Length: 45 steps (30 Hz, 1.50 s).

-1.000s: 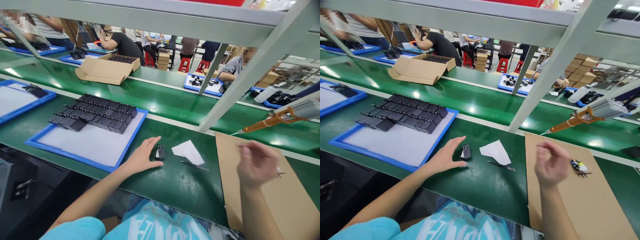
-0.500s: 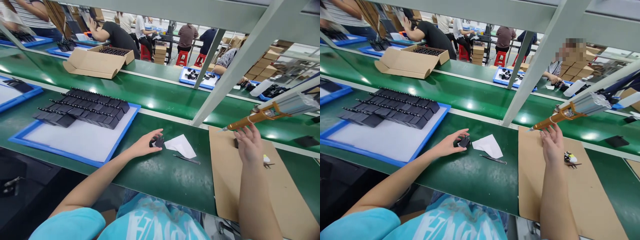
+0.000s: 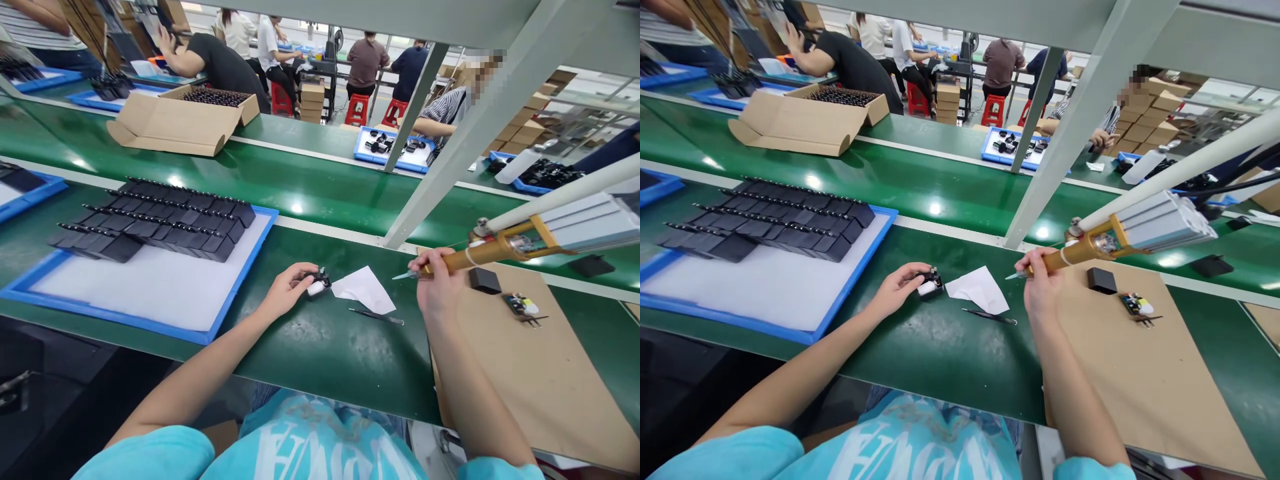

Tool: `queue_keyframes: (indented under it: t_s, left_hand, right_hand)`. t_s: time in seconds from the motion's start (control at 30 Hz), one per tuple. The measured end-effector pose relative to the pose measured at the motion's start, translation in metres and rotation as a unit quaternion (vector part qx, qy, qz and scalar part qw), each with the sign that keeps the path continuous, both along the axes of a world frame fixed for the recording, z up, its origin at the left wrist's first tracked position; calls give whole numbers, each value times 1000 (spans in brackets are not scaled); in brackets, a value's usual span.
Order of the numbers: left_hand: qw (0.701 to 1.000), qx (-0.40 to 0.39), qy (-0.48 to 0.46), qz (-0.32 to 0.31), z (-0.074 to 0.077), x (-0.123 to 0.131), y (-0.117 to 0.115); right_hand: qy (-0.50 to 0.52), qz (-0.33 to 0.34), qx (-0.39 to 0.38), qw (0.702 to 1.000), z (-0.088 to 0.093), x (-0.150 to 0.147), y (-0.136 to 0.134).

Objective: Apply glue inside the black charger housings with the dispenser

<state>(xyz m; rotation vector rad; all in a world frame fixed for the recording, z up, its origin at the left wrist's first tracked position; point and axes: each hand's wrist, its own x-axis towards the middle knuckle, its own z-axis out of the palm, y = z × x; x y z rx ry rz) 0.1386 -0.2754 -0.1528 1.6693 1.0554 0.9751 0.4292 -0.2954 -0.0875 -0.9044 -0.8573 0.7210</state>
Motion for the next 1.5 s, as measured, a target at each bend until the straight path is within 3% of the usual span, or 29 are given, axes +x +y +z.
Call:
queue_keyframes:
  t_s: [0.13,0.23,0.43,0.7,0.97,1.27,1.5]
  left_hand:
    - [978,116,172,-14,8,-4,-7]
    - [948,153,274,-47,8,-3,-9]
    - [954,108,279,-18,3,4,-9]
    - [974,87,210,21,13,8,-20]
    - [961,161,217,56,20,9,-22]
    - [919,302,244,73,27,8,-25]
    - [901,348,250,71,33,9,-28]
  right_hand:
    - [24,71,20,997,17,-49,-4]
    - [44,128,25,990,27,-79,-3]
    - [63,125,51,989,33,-112,-5]
    - [78,129,41,988,37,-117,-13]
    - [79,146,54,985,33,-118,-10]
    - [110,151,76,979,32,-117,-9]
    - [122,138,100,978,32,-117,-8]
